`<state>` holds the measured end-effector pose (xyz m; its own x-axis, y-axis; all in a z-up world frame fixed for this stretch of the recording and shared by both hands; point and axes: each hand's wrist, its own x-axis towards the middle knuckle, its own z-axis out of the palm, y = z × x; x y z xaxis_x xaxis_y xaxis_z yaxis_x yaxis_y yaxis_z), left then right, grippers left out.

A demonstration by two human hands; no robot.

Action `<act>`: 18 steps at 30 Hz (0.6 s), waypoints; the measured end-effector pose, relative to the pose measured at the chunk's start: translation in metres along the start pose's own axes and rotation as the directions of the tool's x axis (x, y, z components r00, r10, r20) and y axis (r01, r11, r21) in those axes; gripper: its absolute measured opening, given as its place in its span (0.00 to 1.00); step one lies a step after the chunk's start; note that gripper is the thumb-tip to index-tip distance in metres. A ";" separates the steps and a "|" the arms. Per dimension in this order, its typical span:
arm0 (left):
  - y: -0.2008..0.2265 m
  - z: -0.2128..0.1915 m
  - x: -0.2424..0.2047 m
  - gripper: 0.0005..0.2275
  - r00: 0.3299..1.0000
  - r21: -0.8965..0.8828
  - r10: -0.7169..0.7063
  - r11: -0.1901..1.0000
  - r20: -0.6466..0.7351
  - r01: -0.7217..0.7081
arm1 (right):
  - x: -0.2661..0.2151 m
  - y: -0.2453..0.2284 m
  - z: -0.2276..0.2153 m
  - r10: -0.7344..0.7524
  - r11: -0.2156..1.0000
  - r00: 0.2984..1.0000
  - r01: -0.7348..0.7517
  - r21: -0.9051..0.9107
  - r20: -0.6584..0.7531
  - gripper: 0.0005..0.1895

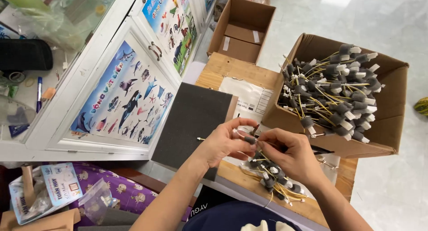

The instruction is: Wrap foam tape around cable connectors and organize them into boxes.

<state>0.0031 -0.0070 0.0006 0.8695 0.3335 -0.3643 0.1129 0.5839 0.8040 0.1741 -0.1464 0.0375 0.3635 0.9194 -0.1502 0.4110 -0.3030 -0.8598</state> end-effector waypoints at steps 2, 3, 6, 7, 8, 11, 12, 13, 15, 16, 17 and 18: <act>-0.003 -0.002 0.002 0.23 0.998 -0.005 0.028 1.000 -0.049 -0.028 | -0.003 -0.003 -0.001 -0.018 0.998 1.000 0.017 0.059 0.008 0.06; -0.005 -0.007 0.003 0.23 0.998 -0.006 0.029 1.000 -0.051 -0.029 | -0.003 -0.005 -0.002 -0.019 0.998 1.000 0.018 0.058 0.010 0.06; -0.006 -0.013 -0.001 0.22 0.998 -0.430 0.019 0.903 0.062 0.009 | -0.007 -0.013 -0.004 -0.386 0.909 0.922 0.374 -0.184 -0.031 0.06; -0.001 -0.009 -0.006 0.22 0.995 -0.476 0.063 0.879 0.074 -0.020 | -0.007 -0.015 -0.004 -0.481 0.846 0.877 0.456 -0.277 -0.024 0.06; 0.003 -0.006 -0.013 0.22 0.991 -0.525 0.109 0.849 0.078 -0.052 | -0.008 -0.017 -0.004 -0.569 0.766 0.822 0.531 -0.362 0.002 0.05; -0.004 0.003 -0.023 0.22 0.988 -0.256 0.151 0.955 -0.012 -0.149 | -0.007 -0.020 0.002 -0.317 0.907 0.947 0.289 -0.306 -0.046 0.05; -0.010 0.007 -0.027 0.22 0.985 -0.253 0.159 0.952 -0.064 -0.170 | -0.009 -0.010 0.004 -0.337 0.905 0.941 0.322 -0.278 -0.008 0.05; -0.016 0.009 -0.030 0.22 0.954 -0.147 0.300 0.943 -0.024 -0.300 | -0.010 -0.001 0.007 -0.079 0.991 0.996 0.074 -0.115 -0.044 0.06; -0.024 0.013 -0.043 0.23 0.897 -0.011 0.441 0.897 -0.027 -0.441 | -0.009 0.022 0.017 0.158 0.986 0.987 -0.159 0.050 0.027 0.08; -0.028 0.018 -0.047 0.18 0.848 0.201 0.524 0.841 -0.075 -0.502 | -0.009 0.039 0.020 0.186 0.975 0.982 -0.187 0.122 0.022 0.09; -0.032 0.023 -0.048 0.13 0.791 0.411 0.602 0.751 -0.105 -0.517 | -0.006 0.057 0.022 0.217 0.957 0.976 -0.217 0.194 0.021 0.10; -0.032 0.023 -0.053 0.13 0.781 0.424 0.610 0.747 -0.132 -0.512 | -0.004 0.062 0.021 0.200 0.959 0.979 -0.206 0.193 0.050 0.10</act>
<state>-0.0360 -0.0602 0.0052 0.6849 0.7143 0.1438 -0.1568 -0.0483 0.9864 0.1809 -0.1631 -0.0249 0.3963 0.8515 -0.3434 0.1579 -0.4316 -0.8881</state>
